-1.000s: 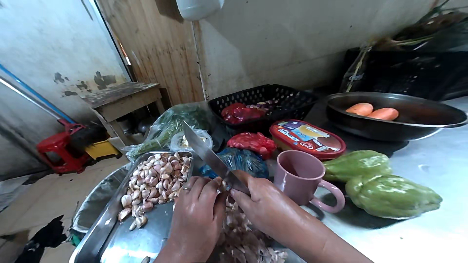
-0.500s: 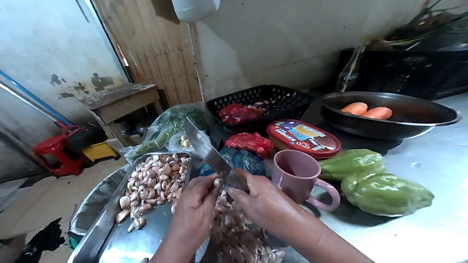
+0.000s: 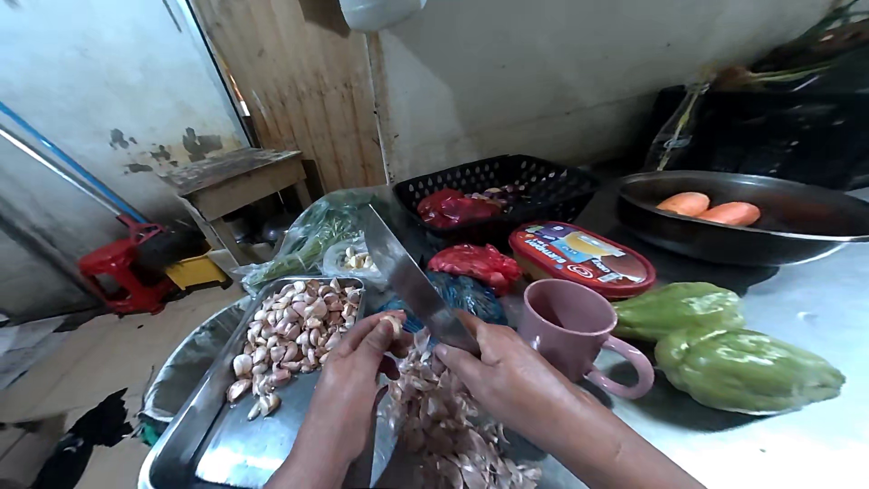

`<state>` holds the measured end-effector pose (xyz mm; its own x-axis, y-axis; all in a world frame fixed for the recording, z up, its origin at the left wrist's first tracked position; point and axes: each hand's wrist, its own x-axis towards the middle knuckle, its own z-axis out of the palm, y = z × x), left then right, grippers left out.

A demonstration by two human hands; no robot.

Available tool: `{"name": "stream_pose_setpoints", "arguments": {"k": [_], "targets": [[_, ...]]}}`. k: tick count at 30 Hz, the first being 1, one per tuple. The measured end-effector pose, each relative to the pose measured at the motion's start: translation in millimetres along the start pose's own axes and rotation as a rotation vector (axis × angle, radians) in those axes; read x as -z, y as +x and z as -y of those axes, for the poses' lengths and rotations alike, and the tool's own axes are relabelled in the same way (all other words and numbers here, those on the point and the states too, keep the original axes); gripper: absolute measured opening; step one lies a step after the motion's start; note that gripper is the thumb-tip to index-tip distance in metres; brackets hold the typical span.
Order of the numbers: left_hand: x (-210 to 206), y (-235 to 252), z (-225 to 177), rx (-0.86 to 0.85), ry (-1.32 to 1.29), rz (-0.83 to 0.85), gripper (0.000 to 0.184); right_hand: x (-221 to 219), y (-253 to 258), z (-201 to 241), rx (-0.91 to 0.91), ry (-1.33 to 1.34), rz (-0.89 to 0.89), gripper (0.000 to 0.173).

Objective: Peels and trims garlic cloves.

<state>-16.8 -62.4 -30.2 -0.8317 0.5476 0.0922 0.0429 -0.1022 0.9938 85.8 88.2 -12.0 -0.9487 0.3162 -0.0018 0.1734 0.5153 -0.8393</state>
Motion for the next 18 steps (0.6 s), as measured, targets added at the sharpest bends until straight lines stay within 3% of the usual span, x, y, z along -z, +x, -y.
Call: {"name": "stream_pose_setpoints", "arguments": {"k": [8, 13, 18], "targets": [[4.0, 0.4, -1.4, 0.023, 0.210, 0.052, 0.020, -0.8, -1.5, 3.8, 0.062, -0.295, 0.001, 0.030], [2.2, -2.2, -1.9, 0.038, 0.335, 0.067, 0.017, -4.3, -1.1, 9.0, 0.018, -0.320, 0.032, 0.036], [-4.6, -5.0, -6.6, 0.082, 0.395, 0.042, 0.017, -15.0, -2.0, -0.9, 0.180, -0.443, -0.102, 0.033]]}}
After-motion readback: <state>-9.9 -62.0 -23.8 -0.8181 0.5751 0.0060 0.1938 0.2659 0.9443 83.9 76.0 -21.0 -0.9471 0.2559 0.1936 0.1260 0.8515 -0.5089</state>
